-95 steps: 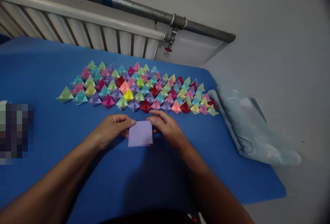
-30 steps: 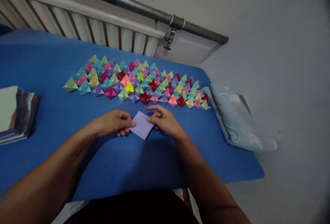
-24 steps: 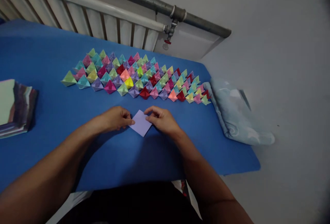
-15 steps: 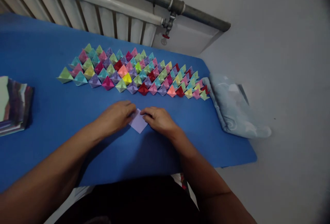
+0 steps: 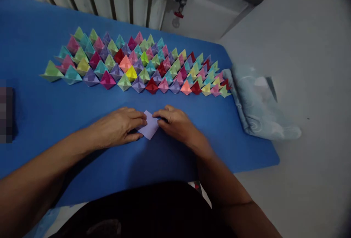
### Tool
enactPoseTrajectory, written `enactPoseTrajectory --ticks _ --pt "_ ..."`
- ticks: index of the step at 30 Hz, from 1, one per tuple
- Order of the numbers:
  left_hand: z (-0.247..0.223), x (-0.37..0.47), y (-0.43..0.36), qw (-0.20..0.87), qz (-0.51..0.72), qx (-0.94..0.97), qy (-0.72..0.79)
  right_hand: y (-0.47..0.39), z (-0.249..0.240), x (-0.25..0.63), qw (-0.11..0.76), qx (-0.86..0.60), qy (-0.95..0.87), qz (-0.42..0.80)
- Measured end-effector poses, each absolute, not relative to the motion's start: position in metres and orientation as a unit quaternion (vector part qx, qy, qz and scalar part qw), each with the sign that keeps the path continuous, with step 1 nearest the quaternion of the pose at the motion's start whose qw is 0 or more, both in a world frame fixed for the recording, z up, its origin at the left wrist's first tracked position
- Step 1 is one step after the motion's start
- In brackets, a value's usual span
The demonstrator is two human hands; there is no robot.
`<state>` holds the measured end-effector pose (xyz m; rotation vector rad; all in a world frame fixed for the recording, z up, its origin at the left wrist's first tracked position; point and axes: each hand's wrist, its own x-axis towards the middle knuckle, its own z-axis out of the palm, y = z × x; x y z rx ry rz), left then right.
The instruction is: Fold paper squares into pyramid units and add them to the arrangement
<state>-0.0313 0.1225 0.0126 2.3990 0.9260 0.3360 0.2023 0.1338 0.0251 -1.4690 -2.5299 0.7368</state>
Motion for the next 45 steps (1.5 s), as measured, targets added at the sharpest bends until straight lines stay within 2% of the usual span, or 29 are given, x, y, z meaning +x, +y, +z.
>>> enactPoseTrajectory --ticks 8,14,22,29,45 --pt "0.01 -0.035 0.119 0.258 0.121 0.886 0.365 0.13 0.032 0.201 0.038 -0.434 -0.875 0.211" --pt "0.009 -0.037 0.119 0.249 0.131 0.889 0.361 0.128 0.04 0.204 0.016 -0.421 -0.876 0.235" --pt "0.007 -0.038 0.12 0.126 0.17 0.929 0.305 0.13 0.041 0.211 0.025 -0.399 -0.879 0.261" --pt "0.006 -0.037 0.116 0.059 0.198 0.936 0.284 0.131 0.041 0.21 0.034 -0.392 -0.878 0.273" --pt "-0.005 -0.035 0.109 0.112 0.187 0.874 0.434 0.135 0.038 0.201 0.022 -0.48 -0.837 0.263"
